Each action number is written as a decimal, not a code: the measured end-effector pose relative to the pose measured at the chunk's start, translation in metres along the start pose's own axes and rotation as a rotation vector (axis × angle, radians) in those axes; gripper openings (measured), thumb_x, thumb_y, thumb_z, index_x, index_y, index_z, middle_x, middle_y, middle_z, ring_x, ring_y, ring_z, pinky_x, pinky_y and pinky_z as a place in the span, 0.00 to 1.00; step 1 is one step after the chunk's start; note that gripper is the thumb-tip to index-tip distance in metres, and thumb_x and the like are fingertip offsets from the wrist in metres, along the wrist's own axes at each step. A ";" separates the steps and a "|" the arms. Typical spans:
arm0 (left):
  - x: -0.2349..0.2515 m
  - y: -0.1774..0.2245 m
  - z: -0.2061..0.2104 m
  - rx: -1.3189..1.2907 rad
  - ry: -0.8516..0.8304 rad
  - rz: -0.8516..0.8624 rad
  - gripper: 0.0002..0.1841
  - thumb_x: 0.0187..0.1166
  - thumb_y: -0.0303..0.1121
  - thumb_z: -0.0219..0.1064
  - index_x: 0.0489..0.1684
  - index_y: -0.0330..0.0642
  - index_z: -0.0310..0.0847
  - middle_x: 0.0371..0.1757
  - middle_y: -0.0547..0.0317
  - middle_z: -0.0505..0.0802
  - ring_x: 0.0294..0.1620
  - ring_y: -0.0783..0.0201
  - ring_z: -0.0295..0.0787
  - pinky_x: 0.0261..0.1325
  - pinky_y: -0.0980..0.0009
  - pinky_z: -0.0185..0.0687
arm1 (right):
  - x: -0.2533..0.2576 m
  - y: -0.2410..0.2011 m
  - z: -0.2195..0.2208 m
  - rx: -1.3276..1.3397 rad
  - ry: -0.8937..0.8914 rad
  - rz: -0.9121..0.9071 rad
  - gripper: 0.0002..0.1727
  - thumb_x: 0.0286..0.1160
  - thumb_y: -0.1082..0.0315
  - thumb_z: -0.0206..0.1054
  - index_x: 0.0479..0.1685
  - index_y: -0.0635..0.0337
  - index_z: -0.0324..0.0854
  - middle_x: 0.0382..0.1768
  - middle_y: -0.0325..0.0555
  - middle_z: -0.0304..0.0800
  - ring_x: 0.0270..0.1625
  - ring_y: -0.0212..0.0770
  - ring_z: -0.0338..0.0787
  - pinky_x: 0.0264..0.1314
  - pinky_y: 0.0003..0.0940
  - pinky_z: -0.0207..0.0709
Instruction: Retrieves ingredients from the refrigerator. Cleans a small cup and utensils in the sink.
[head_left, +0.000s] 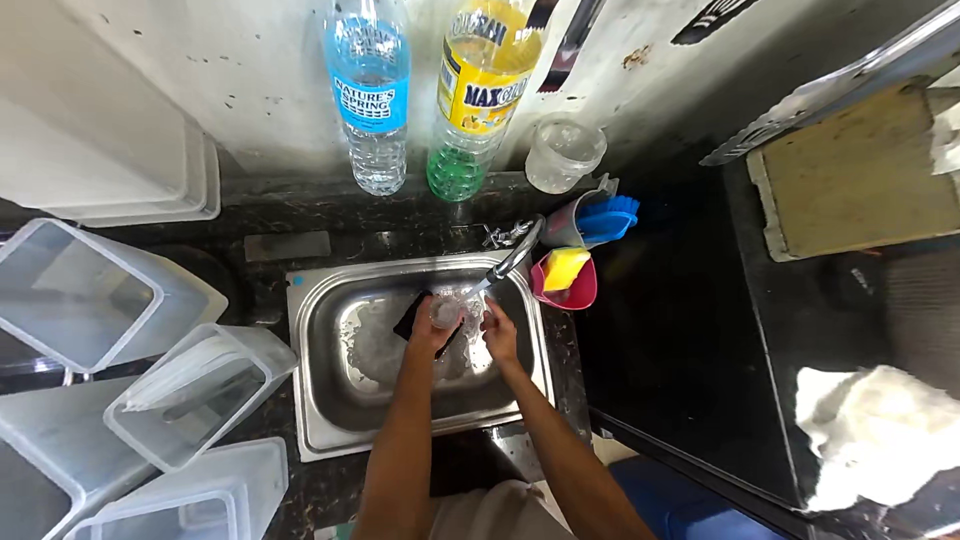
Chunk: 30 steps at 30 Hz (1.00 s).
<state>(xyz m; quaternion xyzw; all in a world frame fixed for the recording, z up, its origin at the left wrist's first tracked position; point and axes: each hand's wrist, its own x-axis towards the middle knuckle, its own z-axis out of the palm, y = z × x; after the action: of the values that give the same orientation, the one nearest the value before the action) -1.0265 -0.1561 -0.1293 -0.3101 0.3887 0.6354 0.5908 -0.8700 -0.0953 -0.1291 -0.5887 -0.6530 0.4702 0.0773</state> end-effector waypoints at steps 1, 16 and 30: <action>0.000 0.003 -0.001 0.043 -0.015 -0.011 0.24 0.86 0.48 0.57 0.72 0.42 0.70 0.63 0.42 0.86 0.58 0.48 0.88 0.57 0.54 0.88 | 0.003 -0.005 -0.007 0.039 -0.080 0.025 0.23 0.93 0.63 0.52 0.83 0.51 0.74 0.37 0.49 0.91 0.27 0.39 0.84 0.31 0.39 0.80; 0.019 -0.013 -0.003 0.030 0.016 -0.018 0.32 0.82 0.59 0.61 0.76 0.48 0.70 0.60 0.47 0.88 0.49 0.55 0.90 0.49 0.63 0.89 | 0.024 -0.147 -0.067 -1.055 -0.225 -0.631 0.19 0.77 0.71 0.69 0.67 0.54 0.84 0.60 0.62 0.89 0.58 0.68 0.89 0.57 0.68 0.82; 0.004 0.004 -0.017 -0.090 -0.451 -0.033 0.25 0.80 0.57 0.48 0.56 0.48 0.79 0.45 0.48 0.91 0.40 0.51 0.91 0.38 0.57 0.90 | 0.088 -0.176 -0.048 -1.332 -0.321 -0.563 0.17 0.77 0.83 0.61 0.59 0.64 0.87 0.69 0.72 0.80 0.60 0.76 0.87 0.51 0.70 0.83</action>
<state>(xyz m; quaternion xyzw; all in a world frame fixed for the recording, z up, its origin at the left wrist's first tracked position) -1.0323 -0.1682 -0.1409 -0.1927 0.2130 0.6956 0.6585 -0.9871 0.0274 -0.0183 -0.2452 -0.9295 0.0170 -0.2750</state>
